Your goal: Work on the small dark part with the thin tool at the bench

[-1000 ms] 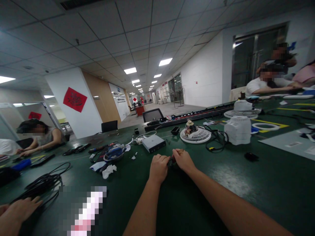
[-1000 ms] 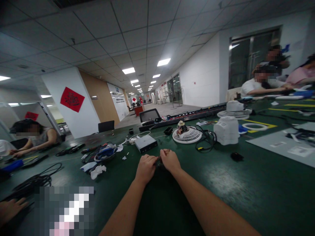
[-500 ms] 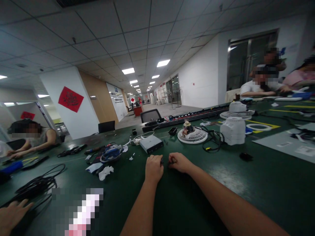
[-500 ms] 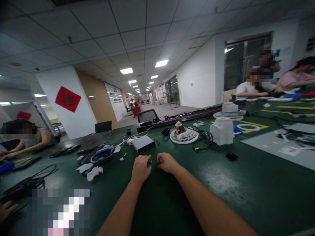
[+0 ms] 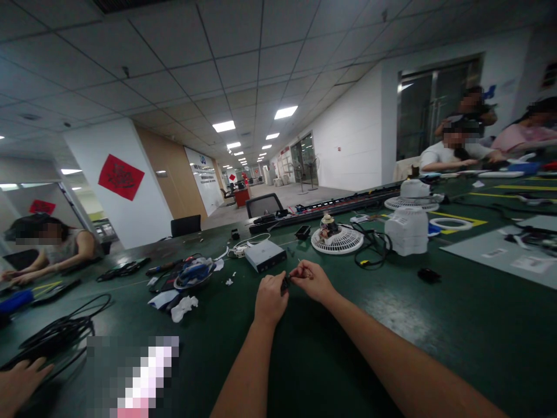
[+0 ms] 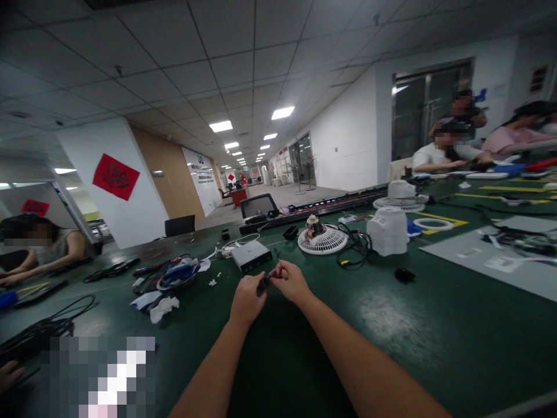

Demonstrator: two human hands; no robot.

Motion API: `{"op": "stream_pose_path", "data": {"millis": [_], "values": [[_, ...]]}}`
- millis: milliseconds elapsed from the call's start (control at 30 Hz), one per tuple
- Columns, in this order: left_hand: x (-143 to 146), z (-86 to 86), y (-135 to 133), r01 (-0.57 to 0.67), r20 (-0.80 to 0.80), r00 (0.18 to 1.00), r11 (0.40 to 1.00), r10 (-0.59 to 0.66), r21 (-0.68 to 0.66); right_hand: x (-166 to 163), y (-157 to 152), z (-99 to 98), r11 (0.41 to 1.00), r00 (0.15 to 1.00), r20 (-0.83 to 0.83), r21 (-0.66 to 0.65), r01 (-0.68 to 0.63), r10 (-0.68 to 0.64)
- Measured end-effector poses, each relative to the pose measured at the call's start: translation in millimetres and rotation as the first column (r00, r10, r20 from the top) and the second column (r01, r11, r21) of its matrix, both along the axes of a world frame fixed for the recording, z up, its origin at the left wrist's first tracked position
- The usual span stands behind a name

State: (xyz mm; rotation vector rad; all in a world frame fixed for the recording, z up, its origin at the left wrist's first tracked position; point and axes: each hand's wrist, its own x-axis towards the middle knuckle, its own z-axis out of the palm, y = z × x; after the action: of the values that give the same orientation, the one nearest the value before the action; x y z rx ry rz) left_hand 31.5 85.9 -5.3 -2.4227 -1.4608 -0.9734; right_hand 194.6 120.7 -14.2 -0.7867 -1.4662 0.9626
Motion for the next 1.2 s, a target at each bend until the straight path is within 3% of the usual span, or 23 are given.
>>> {"op": "stream_pose_path", "data": {"millis": [167, 367, 467, 600, 667, 833, 933, 1200], "values": [[0.6, -2.1, 0.9, 0.014, 0.01, 1.0, 0.999, -0.014, 0.047, -0.9, -5.5, 7.3, 0.998, 0.998, 0.002, 0.014, -0.064, 0.064], [0.4, 0.4, -1.4, 0.088, -0.021, 0.996, 0.994, -0.086, 0.066, 3.1, -8.0, 10.3, 0.997, 0.994, 0.11, 0.07, 0.015, -0.022], [0.7, 2.9, -3.8, 0.142, -0.055, 0.989, 0.989, -0.141, 0.031, 4.4, -5.4, 8.0, 1.0, 0.993, 0.114, 0.012, -0.012, 0.011], [2.4, 4.5, -5.8, 0.189, -0.063, 0.98, 0.982, -0.188, 0.009, 2.5, -2.6, 6.1, 0.986, 0.992, -0.017, -0.116, -0.124, 0.122], [3.5, 4.1, -5.5, 0.163, -0.029, 0.986, 0.986, -0.163, 0.027, 0.5, -3.0, 6.8, 0.981, 0.989, -0.07, -0.132, -0.14, 0.132], [3.0, 1.1, -2.5, 0.008, 0.034, 0.999, 0.999, -0.01, 0.053, -2.3, -8.7, 13.8, 0.991, 0.993, -0.077, -0.104, 0.085, -0.093], [0.5, -0.5, -1.0, -0.063, 0.063, 0.996, 0.995, 0.058, 0.072, -3.0, -12.6, 20.6, 0.984, 0.98, -0.115, -0.098, 0.15, -0.161], [0.2, 2.6, -4.3, -0.084, 0.018, 0.996, 0.995, 0.083, 0.055, -9.7, -15.5, 23.5, 0.98, 0.99, -0.137, -0.199, 0.005, -0.033]]}}
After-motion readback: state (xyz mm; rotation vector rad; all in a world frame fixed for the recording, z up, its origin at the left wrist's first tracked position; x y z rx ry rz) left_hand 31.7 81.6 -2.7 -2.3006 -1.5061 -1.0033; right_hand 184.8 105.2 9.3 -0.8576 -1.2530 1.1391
